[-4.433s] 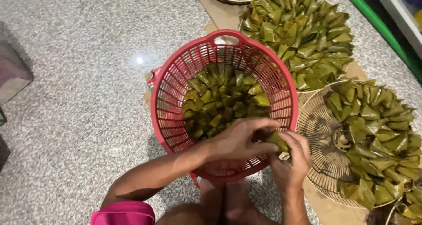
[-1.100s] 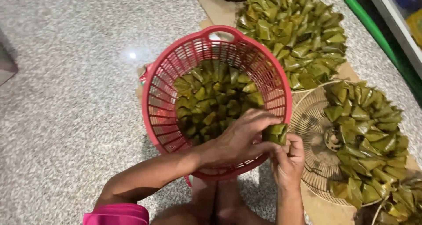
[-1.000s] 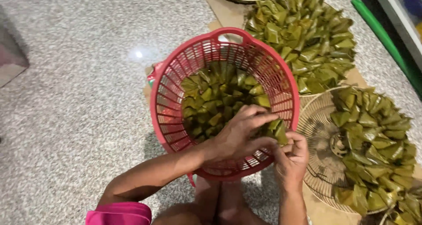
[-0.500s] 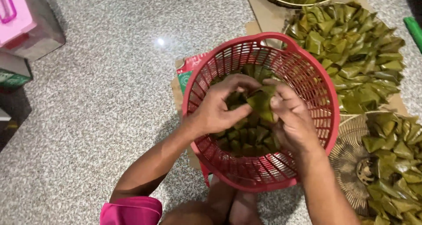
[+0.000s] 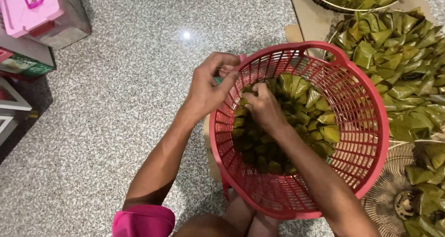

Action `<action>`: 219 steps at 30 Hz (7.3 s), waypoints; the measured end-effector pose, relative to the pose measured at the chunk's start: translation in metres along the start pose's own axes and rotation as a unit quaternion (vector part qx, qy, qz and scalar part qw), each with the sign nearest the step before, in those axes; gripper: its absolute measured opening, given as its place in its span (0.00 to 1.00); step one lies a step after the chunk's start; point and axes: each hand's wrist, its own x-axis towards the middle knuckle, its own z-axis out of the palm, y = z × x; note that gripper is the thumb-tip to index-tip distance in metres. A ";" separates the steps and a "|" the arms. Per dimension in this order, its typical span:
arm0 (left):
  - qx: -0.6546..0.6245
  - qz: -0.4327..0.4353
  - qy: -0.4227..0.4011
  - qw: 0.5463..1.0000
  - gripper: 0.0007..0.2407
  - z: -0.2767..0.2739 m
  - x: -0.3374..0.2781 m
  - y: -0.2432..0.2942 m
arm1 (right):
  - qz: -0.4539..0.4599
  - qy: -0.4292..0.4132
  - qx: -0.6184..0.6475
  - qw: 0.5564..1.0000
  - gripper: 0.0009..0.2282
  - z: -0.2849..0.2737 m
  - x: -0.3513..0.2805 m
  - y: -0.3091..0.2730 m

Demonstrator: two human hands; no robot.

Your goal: Organizing and arranging leaf-wrapped cakes from a red plastic basket into circular woven trays on the floor.

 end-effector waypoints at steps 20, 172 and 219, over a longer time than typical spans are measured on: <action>-0.026 0.003 0.044 0.999 0.08 0.006 0.007 0.024 | -0.086 0.067 -0.143 0.984 0.09 -0.001 -0.008 -0.005; -0.113 -0.039 -0.140 0.983 0.08 0.102 -0.053 0.073 | 0.602 -0.119 -0.374 0.696 0.31 -0.158 -0.517 0.198; 0.009 -0.158 -0.092 0.983 0.19 0.047 -0.042 0.053 | -0.025 0.245 0.039 0.968 0.23 -0.132 -0.048 -0.102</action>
